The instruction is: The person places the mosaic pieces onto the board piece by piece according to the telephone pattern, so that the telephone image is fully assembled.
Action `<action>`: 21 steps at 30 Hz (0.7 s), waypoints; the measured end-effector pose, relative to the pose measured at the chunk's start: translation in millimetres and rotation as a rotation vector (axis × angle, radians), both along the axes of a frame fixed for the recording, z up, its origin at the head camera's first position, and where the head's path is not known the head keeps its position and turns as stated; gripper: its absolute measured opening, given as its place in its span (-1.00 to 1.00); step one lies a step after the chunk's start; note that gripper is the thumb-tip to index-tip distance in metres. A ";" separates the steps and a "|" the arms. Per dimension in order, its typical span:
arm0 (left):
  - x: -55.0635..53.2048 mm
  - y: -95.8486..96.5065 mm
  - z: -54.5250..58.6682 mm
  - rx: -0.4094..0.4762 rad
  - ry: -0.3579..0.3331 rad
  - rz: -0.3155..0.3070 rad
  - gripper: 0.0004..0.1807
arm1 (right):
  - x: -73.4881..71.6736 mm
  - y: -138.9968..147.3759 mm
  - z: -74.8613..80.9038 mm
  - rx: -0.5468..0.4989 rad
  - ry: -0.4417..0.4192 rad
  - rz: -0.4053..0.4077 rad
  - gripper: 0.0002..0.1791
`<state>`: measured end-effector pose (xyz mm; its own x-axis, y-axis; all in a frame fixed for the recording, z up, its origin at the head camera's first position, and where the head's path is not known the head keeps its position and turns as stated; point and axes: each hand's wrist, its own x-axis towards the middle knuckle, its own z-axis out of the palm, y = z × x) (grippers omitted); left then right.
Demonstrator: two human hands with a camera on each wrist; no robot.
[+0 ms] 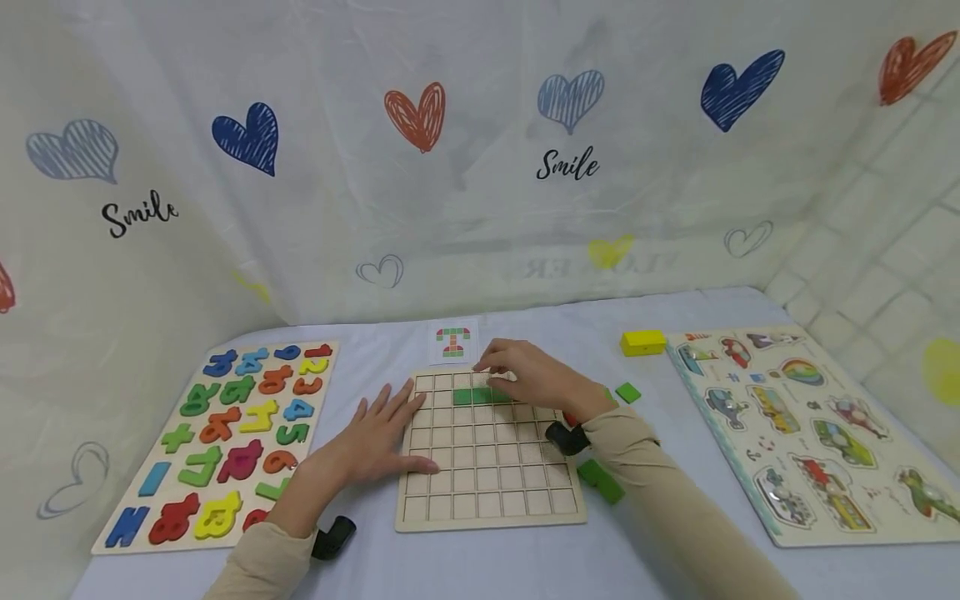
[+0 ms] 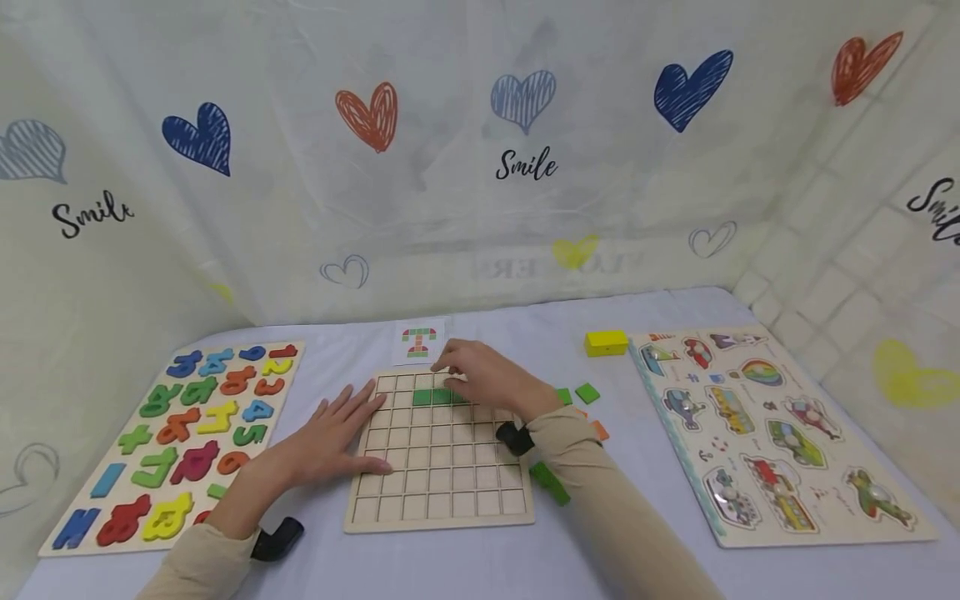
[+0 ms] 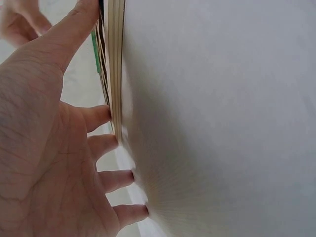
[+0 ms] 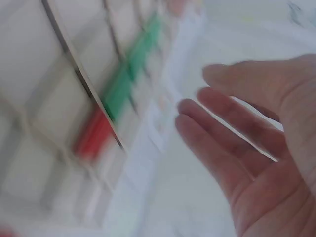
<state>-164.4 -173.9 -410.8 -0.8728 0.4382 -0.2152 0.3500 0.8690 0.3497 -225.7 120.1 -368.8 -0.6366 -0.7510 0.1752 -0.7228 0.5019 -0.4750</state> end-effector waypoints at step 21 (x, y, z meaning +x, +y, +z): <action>0.8 0.6 0.9 0.011 -0.004 0.008 0.24 | 23.7 96.1 5.5 0.114 -0.142 -0.046 -0.89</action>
